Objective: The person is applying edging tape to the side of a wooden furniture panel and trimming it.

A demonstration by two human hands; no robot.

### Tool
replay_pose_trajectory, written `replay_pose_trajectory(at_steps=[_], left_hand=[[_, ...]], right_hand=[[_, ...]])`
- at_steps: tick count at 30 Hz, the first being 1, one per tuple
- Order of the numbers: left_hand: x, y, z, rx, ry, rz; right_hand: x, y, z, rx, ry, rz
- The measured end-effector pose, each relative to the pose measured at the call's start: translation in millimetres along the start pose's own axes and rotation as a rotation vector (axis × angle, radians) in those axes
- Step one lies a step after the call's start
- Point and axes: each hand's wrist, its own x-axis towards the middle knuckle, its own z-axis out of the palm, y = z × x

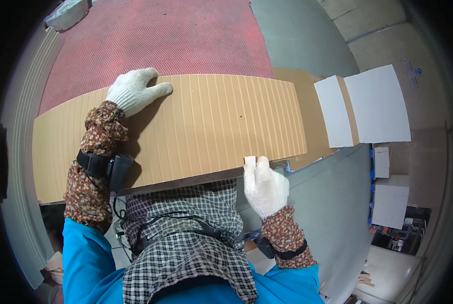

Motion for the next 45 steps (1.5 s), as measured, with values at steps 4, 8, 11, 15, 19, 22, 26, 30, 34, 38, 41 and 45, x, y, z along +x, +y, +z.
replay_pose_trajectory(at_steps=[4, 8, 11, 15, 19, 22, 26, 30, 34, 38, 41, 45], left_hand=[[2.1, -3.7, -0.2, -0.017, -0.028, -0.022], [5.5, -11.3, 4.2, 0.015, 0.119, 0.044], [8.9, -10.0, -0.5, 0.002, 0.062, 0.025], [10.7, -14.2, -1.5, 0.012, 0.046, 0.023], [3.0, -18.4, -7.1, -0.036, 0.015, 0.004], [-3.7, -19.5, -5.8, -0.035, 0.025, 0.02], [-3.8, -15.6, 1.1, -0.024, 0.008, 0.033], [-12.1, -18.0, -0.8, -0.01, 0.002, 0.02], [-16.0, -21.6, 7.9, 0.0, 0.092, 0.037], [-19.0, -22.9, 11.8, 0.011, 0.053, 0.019], [-19.6, -6.5, 3.7, 0.013, -0.032, 0.009], [-18.1, -9.9, 4.6, -0.012, 0.0, -0.009]], right_hand=[[50.1, -3.9, -1.0, -0.024, -0.029, 0.014], [116.9, -9.3, 5.0, 0.014, -0.015, 0.018], [175.1, 9.5, 28.6, 0.008, -0.019, 0.041], [236.2, 9.1, 30.6, 0.027, -0.007, 0.005], [267.0, 5.0, 31.3, -0.037, -0.061, -0.042], [250.9, -8.7, 23.9, 0.011, -0.078, 0.046], [195.5, 12.9, 40.2, -0.146, 0.02, -0.192], [109.6, -19.6, 8.3, -0.053, -0.078, -0.045], [25.5, -16.4, 12.0, -0.025, -0.053, 0.033], [-43.7, -20.1, 27.5, 0.043, -0.073, 0.097], [-82.9, -12.3, 51.0, 0.095, -0.123, 0.197], [-56.1, -25.3, 10.9, 0.256, 0.016, 0.23]])
